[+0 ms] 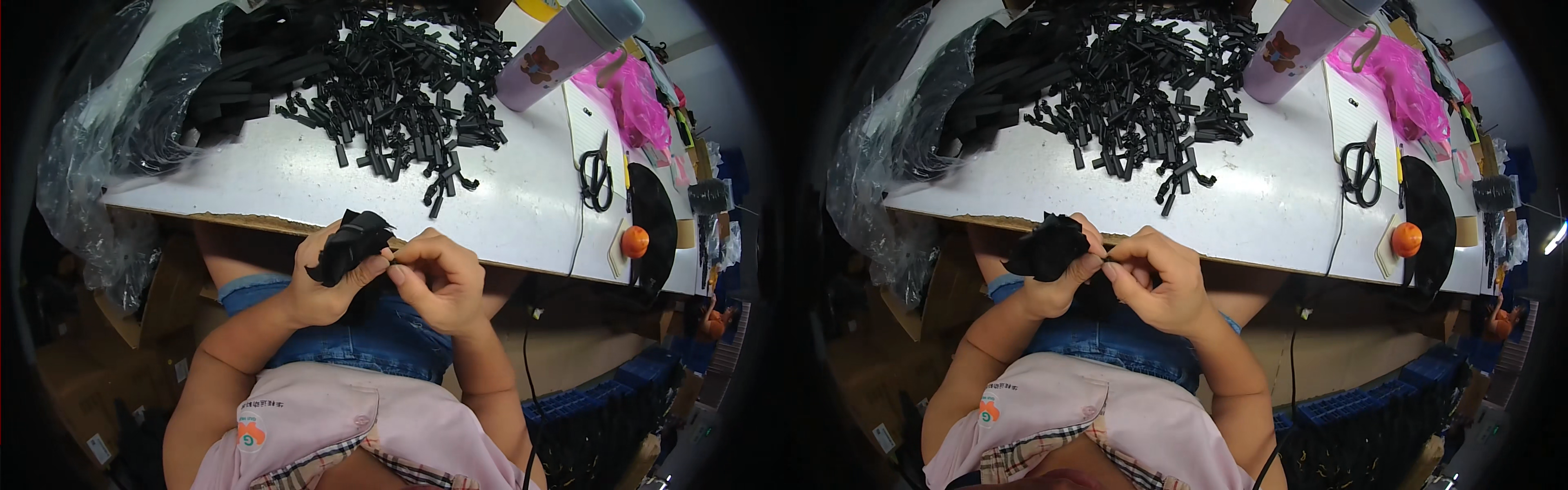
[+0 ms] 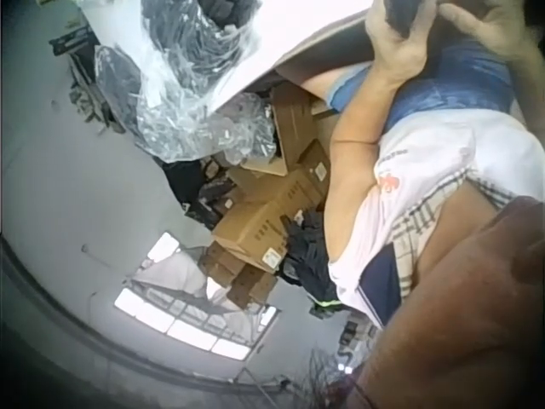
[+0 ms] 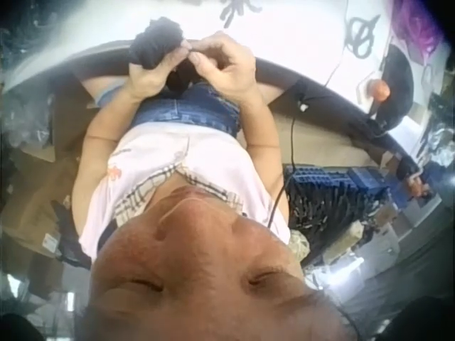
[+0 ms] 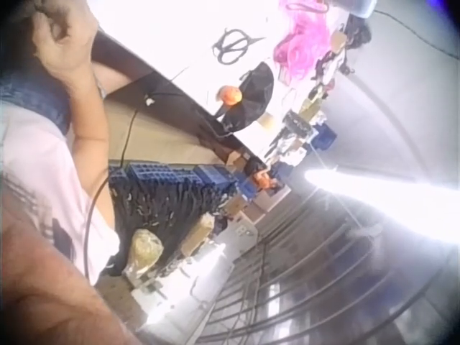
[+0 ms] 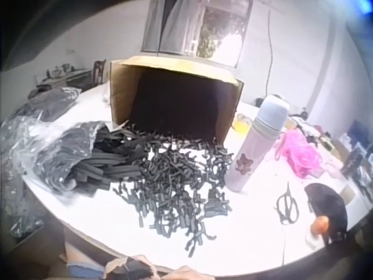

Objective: Manually attaching small plastic clips to black fabric components at a workbench.

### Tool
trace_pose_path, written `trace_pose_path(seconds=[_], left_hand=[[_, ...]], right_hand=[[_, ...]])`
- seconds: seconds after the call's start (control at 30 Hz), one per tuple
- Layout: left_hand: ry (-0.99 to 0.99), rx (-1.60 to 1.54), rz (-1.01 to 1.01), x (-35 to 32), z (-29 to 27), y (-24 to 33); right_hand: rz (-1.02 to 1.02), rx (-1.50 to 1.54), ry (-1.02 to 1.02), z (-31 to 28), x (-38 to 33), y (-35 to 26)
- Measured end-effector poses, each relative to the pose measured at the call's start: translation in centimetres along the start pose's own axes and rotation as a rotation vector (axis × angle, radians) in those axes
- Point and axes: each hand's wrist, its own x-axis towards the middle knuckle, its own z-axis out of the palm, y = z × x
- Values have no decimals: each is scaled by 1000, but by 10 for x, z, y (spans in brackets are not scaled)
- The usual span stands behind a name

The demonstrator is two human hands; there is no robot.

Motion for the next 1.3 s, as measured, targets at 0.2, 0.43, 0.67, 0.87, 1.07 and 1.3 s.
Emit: trace_pose_path(seconds=[0.2,0.43,0.67,0.87,1.07,1.3], left_hand=[[74,-297,-213,7,-3,-2],[7,-534,-262,11,-2,0],[-163,-823,-456,11,-3,1],[-216,-877,-539,13,-1,2],[-153,-793,-507,12,10,2],[-180,-626,-507,14,10,5]], right_hand=[[-59,-373,-175,1,-2,-1],[-449,307,89,-6,9,-76],[-438,48,122,20,-12,-79],[-438,-86,88,7,-5,-68],[-421,-284,91,-14,-17,-72],[-433,-503,67,-4,25,-48]])
